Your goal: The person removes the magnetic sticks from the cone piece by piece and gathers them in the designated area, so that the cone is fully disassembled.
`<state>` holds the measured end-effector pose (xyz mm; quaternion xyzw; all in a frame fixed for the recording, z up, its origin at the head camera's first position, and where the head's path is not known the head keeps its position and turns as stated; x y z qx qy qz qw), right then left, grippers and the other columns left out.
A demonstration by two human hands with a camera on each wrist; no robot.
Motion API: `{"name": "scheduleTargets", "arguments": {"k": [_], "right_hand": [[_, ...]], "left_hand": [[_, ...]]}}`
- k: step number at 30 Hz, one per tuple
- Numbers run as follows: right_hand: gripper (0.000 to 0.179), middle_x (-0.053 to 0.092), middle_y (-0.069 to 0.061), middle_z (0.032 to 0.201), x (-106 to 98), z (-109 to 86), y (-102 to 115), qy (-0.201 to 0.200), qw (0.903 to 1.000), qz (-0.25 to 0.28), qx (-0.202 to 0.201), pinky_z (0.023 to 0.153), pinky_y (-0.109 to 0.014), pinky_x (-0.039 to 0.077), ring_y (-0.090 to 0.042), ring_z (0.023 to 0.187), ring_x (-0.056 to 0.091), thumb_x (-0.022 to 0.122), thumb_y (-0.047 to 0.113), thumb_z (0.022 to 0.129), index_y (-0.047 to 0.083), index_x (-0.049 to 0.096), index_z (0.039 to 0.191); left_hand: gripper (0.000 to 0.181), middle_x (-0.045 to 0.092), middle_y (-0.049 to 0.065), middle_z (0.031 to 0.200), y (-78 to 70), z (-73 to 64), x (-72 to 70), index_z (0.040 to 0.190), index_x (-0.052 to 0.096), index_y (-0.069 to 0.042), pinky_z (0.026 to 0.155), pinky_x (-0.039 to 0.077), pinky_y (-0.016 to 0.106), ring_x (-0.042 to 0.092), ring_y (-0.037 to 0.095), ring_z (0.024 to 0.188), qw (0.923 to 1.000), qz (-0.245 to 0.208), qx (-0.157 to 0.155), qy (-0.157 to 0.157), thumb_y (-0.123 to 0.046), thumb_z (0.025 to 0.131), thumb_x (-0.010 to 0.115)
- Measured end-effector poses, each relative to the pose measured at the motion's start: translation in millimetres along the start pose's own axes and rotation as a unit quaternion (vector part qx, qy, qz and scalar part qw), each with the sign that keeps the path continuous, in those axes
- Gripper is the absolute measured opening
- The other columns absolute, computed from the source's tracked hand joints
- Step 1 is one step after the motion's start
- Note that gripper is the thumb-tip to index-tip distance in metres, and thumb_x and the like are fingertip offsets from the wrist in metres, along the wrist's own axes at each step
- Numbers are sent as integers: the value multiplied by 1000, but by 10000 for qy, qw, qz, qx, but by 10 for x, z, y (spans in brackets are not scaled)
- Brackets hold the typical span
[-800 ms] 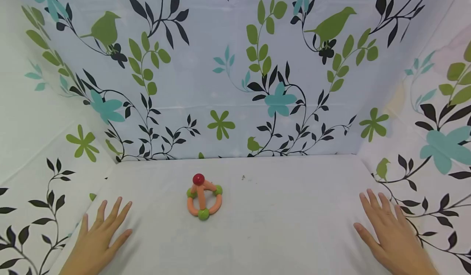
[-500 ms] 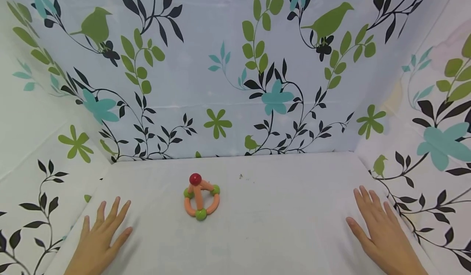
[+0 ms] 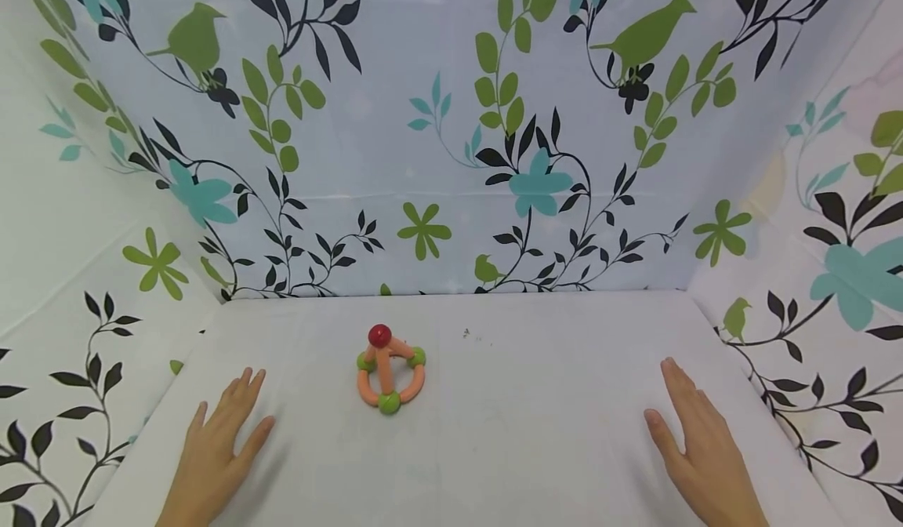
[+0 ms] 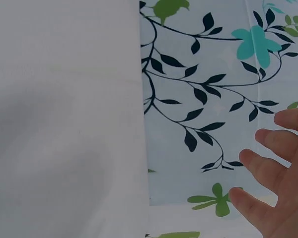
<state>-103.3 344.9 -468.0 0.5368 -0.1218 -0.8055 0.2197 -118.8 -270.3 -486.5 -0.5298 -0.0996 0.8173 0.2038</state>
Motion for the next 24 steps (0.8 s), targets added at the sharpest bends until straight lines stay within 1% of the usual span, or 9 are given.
{"name": "scheduleTargets", "arguments": {"k": [2, 4, 6, 10, 13, 14, 17, 20, 24], "right_hand": [[70, 25, -16, 172, 43, 5, 53, -8, 9996, 206, 170, 129, -20, -4, -47, 158, 23, 55, 25, 108, 20, 19, 168], [69, 28, -18, 171, 93, 7, 112, -24, 9989, 352, 306, 130, -21, 0, -49, 155, 27, 55, 25, 108, 23, 20, 168], [67, 30, -17, 170, 147, -4, 172, -20, 9979, 465, 460, 132, -26, 4, -36, 159, 27, 54, 26, 109, 28, 21, 167], [64, 34, -18, 168, 246, 4, 307, 57, 9939, 765, 787, 127, -56, 24, -42, 154, 36, 52, 29, 110, 34, 23, 166], [61, 39, -17, 166, 313, 21, 397, -55, 9919, 934, 855, 129, -39, 28, -20, 157, 35, 53, 29, 109, 34, 28, 165], [60, 41, -16, 165, 339, 33, 420, -130, 9917, 983, 817, 127, -24, 26, -5, 156, 31, 53, 28, 109, 33, 30, 165], [59, 47, -13, 162, 405, 67, 496, -341, 9913, 1085, 659, 106, 5, 15, 30, 134, 21, 56, 25, 108, 34, 35, 163], [57, 50, -14, 159, 483, 95, 561, -401, 9892, 1268, 615, 105, 5, 17, 31, 133, 23, 56, 23, 108, 34, 38, 161], [54, 54, -13, 156, 608, 113, 629, -364, 9849, 1563, 655, 105, 5, 21, 29, 134, 28, 54, 21, 109, 31, 42, 160]], "left_hand": [[72, 43, 19, 163, -32, 3, 34, 164, 35, -24, 123, 12, 74, 43, 49, 146, 9998, -132, -55, -110, -30, 100, 69], [72, 46, 19, 161, -63, 6, 76, 163, 36, -24, 120, 17, 76, 46, 49, 143, 9994, -238, -92, -221, -29, 100, 69], [71, 48, 20, 159, -99, 1, 115, 163, 37, -23, 117, 21, 77, 49, 50, 141, 9988, -337, -132, -317, -28, 100, 70], [69, 53, 20, 156, -170, 0, 163, 162, 40, -21, 113, 27, 77, 53, 49, 138, 9977, -457, -195, -461, -24, 100, 71], [67, 55, 19, 154, -205, 22, 180, 161, 42, -20, 112, 28, 77, 53, 48, 138, 9965, -616, -277, -484, -23, 100, 70], [65, 55, 19, 154, -213, 34, 188, 161, 42, -20, 112, 28, 76, 53, 48, 138, 9959, -692, -333, -471, -24, 101, 69], [61, 54, 19, 155, -243, 63, 226, 160, 43, -19, 114, 29, 75, 53, 47, 140, 9914, -1076, -651, -367, -24, 104, 65], [60, 51, 12, 159, -284, 70, 295, 161, 40, -25, 117, 32, 67, 50, 43, 144, 9823, -1498, -1106, -191, -27, 106, 62], [58, 49, -4, 161, -331, 75, 422, 161, 37, -37, 124, 33, 32, 44, 27, 151, 9636, -2006, -1769, 18, -31, 107, 60]]}}
Point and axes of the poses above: each hand's wrist, its own z-axis towards the middle knuckle, its own x-axis out of the palm, y = z × x, the point moved 2 cm from there along z, towards the middle knuckle
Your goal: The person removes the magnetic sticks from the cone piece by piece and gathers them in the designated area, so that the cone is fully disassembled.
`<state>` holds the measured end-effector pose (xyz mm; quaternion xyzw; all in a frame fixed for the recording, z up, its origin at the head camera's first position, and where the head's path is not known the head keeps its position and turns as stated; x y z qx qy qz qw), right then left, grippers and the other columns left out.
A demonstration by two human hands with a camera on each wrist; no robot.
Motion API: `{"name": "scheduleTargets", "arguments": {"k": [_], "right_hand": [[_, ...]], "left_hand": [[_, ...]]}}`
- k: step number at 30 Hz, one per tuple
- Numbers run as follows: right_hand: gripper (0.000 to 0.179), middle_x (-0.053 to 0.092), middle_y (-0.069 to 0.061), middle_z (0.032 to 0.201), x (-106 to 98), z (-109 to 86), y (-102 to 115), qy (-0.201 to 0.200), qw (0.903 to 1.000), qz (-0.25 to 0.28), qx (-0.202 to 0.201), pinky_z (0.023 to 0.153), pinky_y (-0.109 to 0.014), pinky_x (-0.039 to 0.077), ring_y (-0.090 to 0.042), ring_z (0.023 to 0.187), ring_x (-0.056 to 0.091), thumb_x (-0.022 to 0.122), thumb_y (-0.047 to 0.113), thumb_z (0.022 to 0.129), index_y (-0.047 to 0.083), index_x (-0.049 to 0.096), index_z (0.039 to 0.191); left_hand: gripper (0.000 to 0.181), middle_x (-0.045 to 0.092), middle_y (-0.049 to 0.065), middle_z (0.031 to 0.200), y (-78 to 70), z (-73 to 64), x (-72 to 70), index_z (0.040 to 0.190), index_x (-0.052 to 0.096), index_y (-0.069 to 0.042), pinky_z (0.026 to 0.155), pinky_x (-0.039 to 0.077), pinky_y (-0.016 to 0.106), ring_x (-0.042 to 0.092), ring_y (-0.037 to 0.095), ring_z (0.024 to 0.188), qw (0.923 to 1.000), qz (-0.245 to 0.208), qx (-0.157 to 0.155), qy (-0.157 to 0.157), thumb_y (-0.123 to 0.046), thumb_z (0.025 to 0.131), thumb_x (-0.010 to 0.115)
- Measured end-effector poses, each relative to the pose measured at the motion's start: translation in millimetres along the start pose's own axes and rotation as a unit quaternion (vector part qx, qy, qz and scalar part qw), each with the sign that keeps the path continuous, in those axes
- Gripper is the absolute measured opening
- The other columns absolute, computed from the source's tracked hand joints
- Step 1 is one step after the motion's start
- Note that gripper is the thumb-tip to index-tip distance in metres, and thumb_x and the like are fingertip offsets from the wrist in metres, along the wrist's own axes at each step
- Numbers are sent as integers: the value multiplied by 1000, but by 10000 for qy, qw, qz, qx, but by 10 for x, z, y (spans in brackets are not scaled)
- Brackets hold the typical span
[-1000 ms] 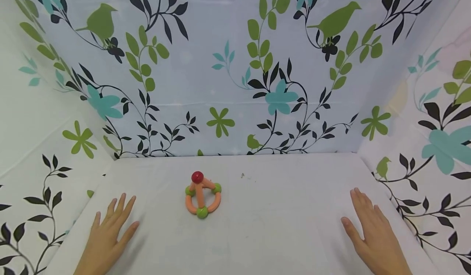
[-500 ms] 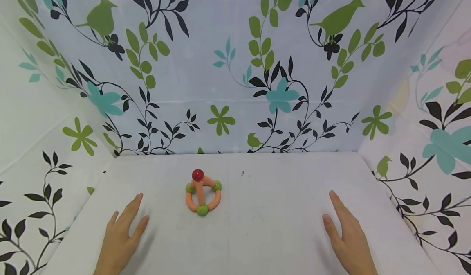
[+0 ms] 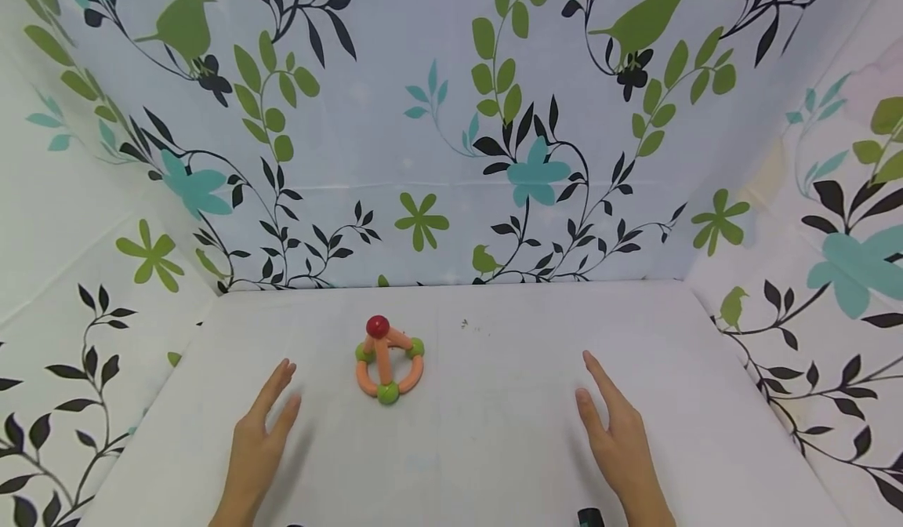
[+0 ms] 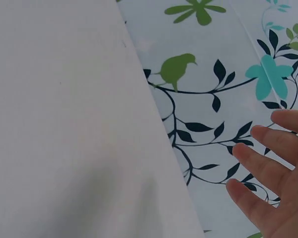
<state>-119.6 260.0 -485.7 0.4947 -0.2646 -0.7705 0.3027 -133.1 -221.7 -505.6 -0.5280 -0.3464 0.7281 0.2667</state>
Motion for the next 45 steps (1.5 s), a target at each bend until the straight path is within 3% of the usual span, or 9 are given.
{"name": "scheduleTargets", "arguments": {"k": [3, 6, 8, 14, 20, 27, 31, 41, 45], "right_hand": [[51, 56, -9, 156, 100, 20, 29, 90, 9996, 231, 116, 104, 4, 24, 26, 135, 33, 51, 21, 110, 31, 43, 159], [49, 56, -4, 156, 182, 34, 69, 182, 9988, 372, 275, 103, 1, 27, 20, 136, 38, 49, 23, 111, 32, 44, 158], [47, 56, -1, 156, 238, 43, 97, 261, 9981, 422, 354, 106, -5, 31, 16, 138, 41, 48, 25, 112, 33, 44, 158], [43, 56, 2, 155, 460, 84, 161, 503, 9919, 1077, 449, 108, -6, 34, 9, 140, 47, 43, 28, 113, 34, 47, 156], [41, 58, -4, 154, 728, 127, 215, 527, 9741, 2178, 289, 106, -7, 42, -2, 139, 55, 46, 16, 112, 21, 53, 152], [40, 58, -16, 152, 1040, 110, 258, 826, 9620, 2598, 135, 106, -11, 45, -10, 138, 58, 46, 12, 111, 14, 54, 150], [39, 59, -17, 150, 1160, 121, 297, 873, 9574, 2753, 88, 105, -13, 47, -17, 138, 59, 48, 11, 110, 11, 56, 148], [40, 59, -9, 152, 1326, 159, 392, 1102, 9516, 2867, 122, 106, -15, 47, -30, 141, 56, 52, 13, 109, 13, 54, 149], [42, 59, -7, 152, 1386, 188, 440, 1135, 9556, 2717, 87, 107, -18, 47, -31, 141, 57, 55, 12, 108, 15, 54, 150]], "left_hand": [[57, 49, -5, 162, -17, 41, 111, 160, 38, -37, 126, 30, 30, 40, 23, 154, 9991, -369, -203, 92, -33, 107, 59], [57, 48, 0, 162, -51, 97, 232, 161, 38, -29, 126, 30, 52, 38, 26, 156, 9974, -692, -130, 182, -31, 108, 58], [57, 48, 2, 163, -66, 131, 312, 161, 39, -25, 126, 28, 57, 37, 28, 156, 9956, -911, -92, 200, -29, 108, 58], [54, 46, 5, 164, -59, 172, 525, 159, 42, -17, 127, 28, 54, 35, 27, 157, 9932, -1161, -81, 63, -21, 107, 58], [52, 46, 4, 164, -81, 189, 652, 158, 44, -19, 127, 29, 52, 36, 25, 157, 9883, -1512, -164, -83, -21, 108, 56], [51, 45, 2, 165, -90, 199, 725, 158, 45, -20, 128, 27, 52, 35, 23, 157, 9833, -1800, -277, -53, -22, 108, 54], [51, 45, 2, 165, -112, 221, 783, 158, 44, -20, 128, 28, 51, 35, 23, 157, 9809, -1934, -206, -39, -24, 108, 56], [61, 41, 3, 167, -179, 263, 967, 161, 40, -19, 128, 27, 51, 32, 28, 159, 9846, -1712, -123, 345, -22, 104, 61], [65, 42, 0, 167, -189, 240, 993, 161, 40, -20, 129, 27, 49, 34, 25, 158, 9882, -1469, -23, 440, -19, 101, 66]]}}
Point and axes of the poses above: each hand's wrist, its own z-axis towards the middle knuckle, its own x-axis out of the palm, y = z × x, the point moved 2 cm from there along z, towards the middle knuckle
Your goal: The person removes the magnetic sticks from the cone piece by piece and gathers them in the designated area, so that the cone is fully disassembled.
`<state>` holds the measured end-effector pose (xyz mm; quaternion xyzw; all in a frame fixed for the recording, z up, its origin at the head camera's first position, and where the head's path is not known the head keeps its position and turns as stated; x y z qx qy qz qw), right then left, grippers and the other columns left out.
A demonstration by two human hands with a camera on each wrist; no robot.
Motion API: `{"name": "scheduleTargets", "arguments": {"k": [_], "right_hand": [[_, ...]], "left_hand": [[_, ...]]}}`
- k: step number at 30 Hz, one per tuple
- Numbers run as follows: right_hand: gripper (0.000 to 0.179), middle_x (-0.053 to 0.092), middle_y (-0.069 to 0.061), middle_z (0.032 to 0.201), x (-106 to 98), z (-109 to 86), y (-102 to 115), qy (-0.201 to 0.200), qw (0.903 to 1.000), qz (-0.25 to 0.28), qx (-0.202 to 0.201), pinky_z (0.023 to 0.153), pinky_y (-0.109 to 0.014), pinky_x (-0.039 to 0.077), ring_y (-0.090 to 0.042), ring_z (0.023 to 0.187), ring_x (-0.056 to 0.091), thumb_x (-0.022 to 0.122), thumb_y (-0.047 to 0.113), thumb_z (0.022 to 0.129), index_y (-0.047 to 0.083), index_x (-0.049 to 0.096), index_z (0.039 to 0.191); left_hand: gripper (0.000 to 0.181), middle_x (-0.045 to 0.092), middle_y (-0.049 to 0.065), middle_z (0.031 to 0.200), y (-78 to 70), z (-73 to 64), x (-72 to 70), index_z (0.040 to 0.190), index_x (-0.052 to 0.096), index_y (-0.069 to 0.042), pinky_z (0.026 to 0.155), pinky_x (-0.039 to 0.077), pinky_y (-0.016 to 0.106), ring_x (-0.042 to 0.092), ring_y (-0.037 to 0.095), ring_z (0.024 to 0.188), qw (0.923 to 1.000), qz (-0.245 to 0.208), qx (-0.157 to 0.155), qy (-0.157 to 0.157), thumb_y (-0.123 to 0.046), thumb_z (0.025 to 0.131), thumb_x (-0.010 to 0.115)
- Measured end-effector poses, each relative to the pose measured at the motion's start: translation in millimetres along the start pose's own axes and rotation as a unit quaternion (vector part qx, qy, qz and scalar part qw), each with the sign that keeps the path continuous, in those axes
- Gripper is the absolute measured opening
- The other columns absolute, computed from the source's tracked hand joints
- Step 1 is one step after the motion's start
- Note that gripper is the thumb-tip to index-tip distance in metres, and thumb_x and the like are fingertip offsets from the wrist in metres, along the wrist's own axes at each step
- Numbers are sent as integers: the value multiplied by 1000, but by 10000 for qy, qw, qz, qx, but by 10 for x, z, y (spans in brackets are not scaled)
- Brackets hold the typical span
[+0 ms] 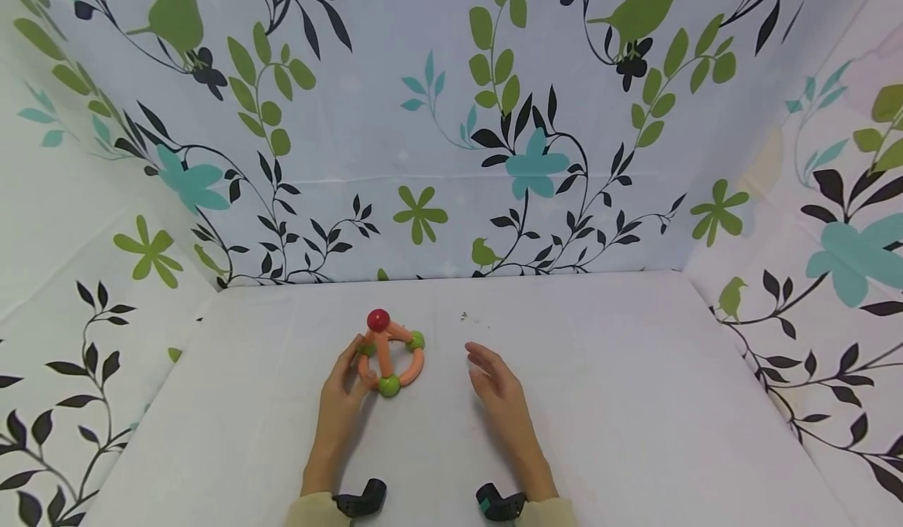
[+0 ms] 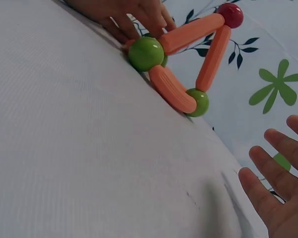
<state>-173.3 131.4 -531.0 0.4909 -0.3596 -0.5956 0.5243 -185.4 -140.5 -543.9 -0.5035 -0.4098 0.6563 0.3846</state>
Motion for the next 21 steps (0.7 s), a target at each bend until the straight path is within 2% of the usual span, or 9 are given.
{"name": "scheduleTargets", "arguments": {"k": [6, 11, 14, 21], "right_hand": [[43, 58, -1, 153, 147, 76, 68, 141, 9996, -228, -9, 113, -29, 47, -25, 142, 57, 57, 18, 108, 21, 53, 151], [45, 57, 1, 154, 199, 125, 101, 197, 9996, -194, -96, 115, -43, 48, -24, 143, 56, 59, 19, 107, 24, 52, 151], [47, 56, 1, 155, 225, 160, 87, 244, 9995, -180, -118, 116, -47, 46, -24, 145, 54, 61, 18, 106, 23, 51, 152], [59, 52, 0, 159, 246, 202, 63, 448, 9978, -371, 317, 120, -48, 42, -26, 150, 47, 70, 21, 101, 21, 47, 156]], "left_hand": [[74, 47, 1, 164, 0, -17, 1, 160, 43, -24, 128, 28, 51, 37, 26, 156, 9995, 306, 92, 43, -10, 93, 74], [79, 52, 1, 160, 17, -12, 29, 157, 47, -23, 127, 31, 49, 42, 25, 153, 9972, 656, 349, 51, -6, 87, 79], [81, 56, 1, 156, 13, -15, 52, 155, 50, -20, 125, 34, 48, 47, 25, 150, 9952, 802, 561, 24, -2, 83, 82], [74, 62, 2, 150, -26, -10, 150, 149, 57, -18, 122, 38, 52, 52, 28, 146, 9914, 804, 1030, 18, 2, 83, 81]]}}
Point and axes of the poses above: each hand's wrist, its own z-axis towards the middle knuckle, its own x-axis out of the palm, y = z × x, the point moved 2 cm from there along z, towards the middle knuckle
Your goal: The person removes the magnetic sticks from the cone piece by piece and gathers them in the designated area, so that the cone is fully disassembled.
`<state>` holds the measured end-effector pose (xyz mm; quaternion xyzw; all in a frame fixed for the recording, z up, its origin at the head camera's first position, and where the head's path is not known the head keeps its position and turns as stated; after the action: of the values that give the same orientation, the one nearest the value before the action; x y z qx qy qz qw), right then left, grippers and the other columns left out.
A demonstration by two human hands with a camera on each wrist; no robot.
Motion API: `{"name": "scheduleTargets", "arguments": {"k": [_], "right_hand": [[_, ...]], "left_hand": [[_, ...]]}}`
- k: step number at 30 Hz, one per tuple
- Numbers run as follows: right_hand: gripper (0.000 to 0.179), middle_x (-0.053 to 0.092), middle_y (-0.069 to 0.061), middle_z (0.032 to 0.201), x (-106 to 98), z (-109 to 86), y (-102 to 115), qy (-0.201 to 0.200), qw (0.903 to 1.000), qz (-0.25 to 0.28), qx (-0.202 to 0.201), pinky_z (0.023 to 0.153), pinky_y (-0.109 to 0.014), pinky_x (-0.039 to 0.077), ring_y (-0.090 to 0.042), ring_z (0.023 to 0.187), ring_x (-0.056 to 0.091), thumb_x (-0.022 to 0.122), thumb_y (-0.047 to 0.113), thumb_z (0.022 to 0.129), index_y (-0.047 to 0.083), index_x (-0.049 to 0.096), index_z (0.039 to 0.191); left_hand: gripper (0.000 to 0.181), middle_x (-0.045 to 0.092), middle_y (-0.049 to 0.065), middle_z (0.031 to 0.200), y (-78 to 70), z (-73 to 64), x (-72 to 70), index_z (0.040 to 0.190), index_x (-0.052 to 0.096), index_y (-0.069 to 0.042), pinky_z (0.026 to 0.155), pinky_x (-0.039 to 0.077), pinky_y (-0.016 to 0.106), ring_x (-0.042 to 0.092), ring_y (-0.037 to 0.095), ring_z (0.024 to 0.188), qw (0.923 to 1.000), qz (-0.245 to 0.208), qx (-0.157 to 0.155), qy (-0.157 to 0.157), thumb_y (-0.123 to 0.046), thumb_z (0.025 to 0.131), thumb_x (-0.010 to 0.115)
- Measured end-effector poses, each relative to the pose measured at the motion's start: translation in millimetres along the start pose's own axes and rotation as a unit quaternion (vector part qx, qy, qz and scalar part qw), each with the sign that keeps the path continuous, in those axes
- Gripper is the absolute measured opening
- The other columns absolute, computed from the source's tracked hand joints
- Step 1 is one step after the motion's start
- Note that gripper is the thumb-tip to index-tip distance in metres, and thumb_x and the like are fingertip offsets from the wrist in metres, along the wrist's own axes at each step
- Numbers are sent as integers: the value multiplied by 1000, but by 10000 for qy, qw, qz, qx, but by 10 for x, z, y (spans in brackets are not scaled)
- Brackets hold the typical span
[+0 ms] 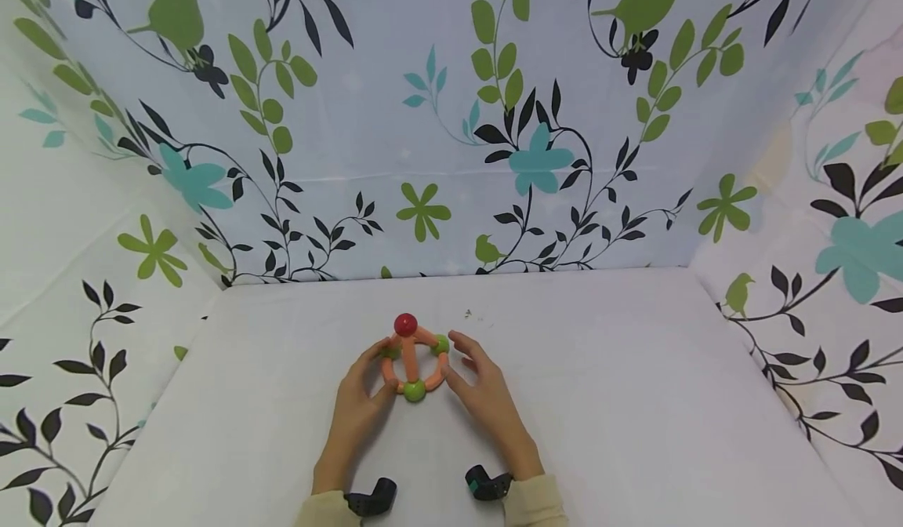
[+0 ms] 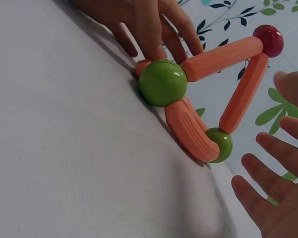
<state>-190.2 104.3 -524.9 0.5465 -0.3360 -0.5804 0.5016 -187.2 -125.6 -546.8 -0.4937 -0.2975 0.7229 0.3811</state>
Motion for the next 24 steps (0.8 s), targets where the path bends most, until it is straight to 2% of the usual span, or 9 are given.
{"name": "scheduleTargets", "arguments": {"k": [4, 10, 17, 24], "right_hand": [[66, 50, -3, 160, -11, 7, -16, 73, 9996, -216, 158, 121, -50, 40, -30, 151, 45, 74, 24, 98, 19, 44, 157], [75, 46, -4, 163, 26, 11, -43, 207, 9984, -513, 70, 122, -51, 38, -31, 153, 42, 79, 30, 94, 22, 42, 159], [71, 48, -7, 162, 1, 20, -4, 211, 9974, -693, -29, 122, -61, 35, -35, 154, 40, 79, 24, 94, 23, 45, 157], [67, 52, -6, 159, -111, 43, -60, 327, 9976, -598, 86, 124, -54, 35, -34, 152, 43, 79, 22, 93, 24, 49, 153]], "left_hand": [[63, 64, 0, 146, -34, 1, 29, 143, 61, -22, 119, 39, 54, 54, 29, 142, 9999, -114, 46, -8, -1, 86, 79], [42, 70, -5, 135, -81, -33, 39, 133, 69, -24, 116, 42, 52, 57, 24, 135, 9994, -334, 59, 108, -14, 93, 78], [30, 73, -8, 125, -141, -42, 61, 124, 74, -24, 108, 48, 46, 61, 20, 127, 9982, -378, 329, 314, -16, 94, 76], [31, 72, -16, 119, -156, -32, 115, 116, 73, -33, 111, 47, 43, 61, 12, 123, 9950, -769, 26, 643, -11, 94, 75]]}}
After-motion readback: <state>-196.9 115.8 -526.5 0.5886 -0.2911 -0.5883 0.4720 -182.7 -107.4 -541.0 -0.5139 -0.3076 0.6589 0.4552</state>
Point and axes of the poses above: each hand's wrist, its own z-axis towards the middle knuckle, its own x-axis out of the palm, y = z × x, the point moved 2 cm from there along z, towards the middle knuckle
